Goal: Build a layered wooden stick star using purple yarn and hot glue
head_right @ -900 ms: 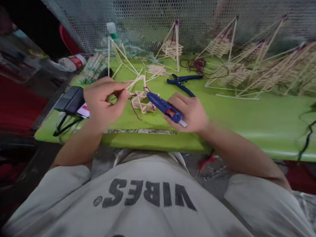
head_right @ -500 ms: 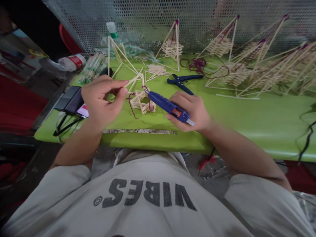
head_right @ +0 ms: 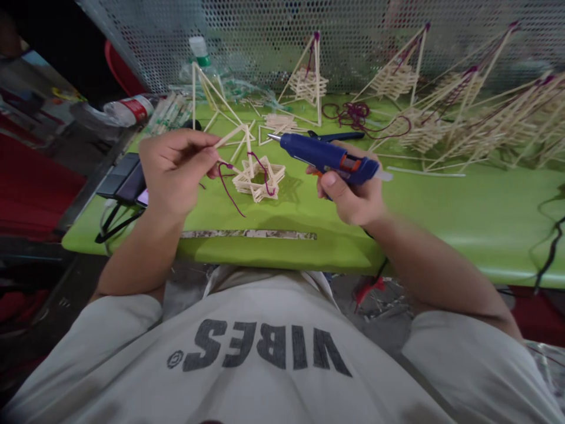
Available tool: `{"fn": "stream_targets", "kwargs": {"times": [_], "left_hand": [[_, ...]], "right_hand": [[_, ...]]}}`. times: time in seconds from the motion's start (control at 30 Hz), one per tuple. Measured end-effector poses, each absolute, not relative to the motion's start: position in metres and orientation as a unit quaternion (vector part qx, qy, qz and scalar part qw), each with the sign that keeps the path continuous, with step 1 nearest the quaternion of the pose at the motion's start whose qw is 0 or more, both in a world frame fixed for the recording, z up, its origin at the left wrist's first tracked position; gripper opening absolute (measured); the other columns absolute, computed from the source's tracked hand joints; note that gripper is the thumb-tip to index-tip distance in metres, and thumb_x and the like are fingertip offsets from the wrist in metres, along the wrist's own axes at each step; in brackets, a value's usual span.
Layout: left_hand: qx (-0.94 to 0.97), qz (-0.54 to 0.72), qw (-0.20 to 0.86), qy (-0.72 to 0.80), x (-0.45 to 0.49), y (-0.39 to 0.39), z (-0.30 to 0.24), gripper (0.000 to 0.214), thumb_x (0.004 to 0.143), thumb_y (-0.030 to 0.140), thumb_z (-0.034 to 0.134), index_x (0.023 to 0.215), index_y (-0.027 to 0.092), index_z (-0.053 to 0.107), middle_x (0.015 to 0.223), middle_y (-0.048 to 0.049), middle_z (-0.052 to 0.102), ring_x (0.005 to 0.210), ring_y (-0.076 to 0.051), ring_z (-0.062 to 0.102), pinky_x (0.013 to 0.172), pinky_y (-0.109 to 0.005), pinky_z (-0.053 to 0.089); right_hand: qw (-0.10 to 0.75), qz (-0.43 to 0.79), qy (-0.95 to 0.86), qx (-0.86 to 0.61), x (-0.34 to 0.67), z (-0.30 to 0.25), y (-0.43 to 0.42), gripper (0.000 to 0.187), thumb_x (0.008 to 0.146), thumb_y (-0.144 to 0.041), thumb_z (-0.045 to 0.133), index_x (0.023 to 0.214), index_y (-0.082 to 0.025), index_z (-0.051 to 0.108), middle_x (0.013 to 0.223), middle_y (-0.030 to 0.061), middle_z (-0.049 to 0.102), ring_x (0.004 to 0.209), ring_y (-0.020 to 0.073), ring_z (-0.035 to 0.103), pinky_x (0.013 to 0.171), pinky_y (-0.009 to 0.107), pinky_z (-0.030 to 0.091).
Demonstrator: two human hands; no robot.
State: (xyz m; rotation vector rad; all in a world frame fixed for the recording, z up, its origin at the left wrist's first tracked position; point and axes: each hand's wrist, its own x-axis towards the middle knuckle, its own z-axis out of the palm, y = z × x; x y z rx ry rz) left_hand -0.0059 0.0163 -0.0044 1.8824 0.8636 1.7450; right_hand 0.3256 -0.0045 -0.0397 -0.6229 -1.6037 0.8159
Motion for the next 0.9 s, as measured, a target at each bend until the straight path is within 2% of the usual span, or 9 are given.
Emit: {"fn": "stream_targets", "kwargs": {"times": [0.07,0.17,0.37,0.57,0.67,0.8,0.9], "left_hand": [[0.672,0.632,0.243,0.299,-0.005,0.017,-0.003,0.005,0.095,0.029,0.088,0.096,0.031,0.092,0.068,0.0017,0.074,0.052,-0.009,0.065,0.048,-0.025,0.048],[0.666,0.633,0.264,0.293,-0.004,0.016,-0.001,0.003,0.095,0.033,0.091,0.094,0.03,0.092,0.066,0.0019,0.073,0.051,-0.009,0.064,0.047,-0.025,0.049],[0.674,0.624,0.28,0.28,-0.005,0.02,-0.003,0.023,0.092,0.05,0.097,0.096,0.028,0.091,0.068,0.002,0.074,0.05,-0.009,0.064,0.045,-0.026,0.046],[0.671,0.632,0.295,0.253,-0.004,0.023,-0.007,0.028,0.089,0.055,0.099,0.098,0.029,0.093,0.071,0.0016,0.075,0.05,-0.007,0.063,0.043,-0.023,0.045],[0.677,0.626,0.286,0.262,-0.004,0.021,-0.006,0.027,0.091,0.057,0.097,0.099,0.032,0.093,0.071,0.0008,0.075,0.049,-0.008,0.063,0.043,-0.024,0.047],[0.677,0.619,0.276,0.287,-0.005,0.02,-0.005,0.033,0.087,0.066,0.097,0.096,0.034,0.092,0.073,0.0005,0.076,0.048,-0.008,0.059,0.042,-0.026,0.045],[0.681,0.605,0.271,0.311,-0.006,0.021,-0.005,0.032,0.088,0.066,0.095,0.098,0.036,0.092,0.073,0.0,0.077,0.049,-0.009,0.06,0.042,-0.026,0.045]], "right_hand": [[0.606,0.34,-0.677,-0.243,0.323,-0.041,-0.004,0.03,0.1,-0.058,0.082,0.113,-0.032,0.089,0.106,0.0059,0.088,0.054,0.0165,0.064,0.044,0.038,0.047],[0.602,0.346,-0.681,-0.233,0.32,-0.041,-0.009,0.031,0.103,-0.058,0.078,0.117,-0.033,0.09,0.107,0.0054,0.089,0.055,0.0167,0.067,0.043,0.036,0.05],[0.576,0.371,-0.696,-0.216,0.318,-0.042,-0.021,0.031,0.105,-0.058,0.077,0.121,-0.035,0.09,0.11,0.0057,0.09,0.059,0.0176,0.07,0.043,0.035,0.052],[0.583,0.36,-0.69,-0.234,0.314,-0.04,-0.023,0.031,0.106,-0.058,0.074,0.112,-0.032,0.09,0.102,0.0061,0.086,0.059,0.0161,0.068,0.044,0.034,0.054],[0.588,0.344,-0.698,-0.222,0.312,-0.038,-0.023,0.027,0.107,-0.053,0.074,0.108,-0.031,0.089,0.096,0.004,0.084,0.056,0.0148,0.066,0.041,0.032,0.051],[0.596,0.341,-0.694,-0.219,0.312,-0.038,-0.023,0.024,0.103,-0.05,0.079,0.102,-0.028,0.088,0.092,0.0056,0.082,0.053,0.0163,0.064,0.041,0.035,0.048],[0.591,0.358,-0.686,-0.23,0.313,-0.038,-0.024,0.024,0.103,-0.05,0.078,0.101,-0.027,0.087,0.091,0.0072,0.081,0.054,0.0172,0.064,0.043,0.037,0.048]]}}
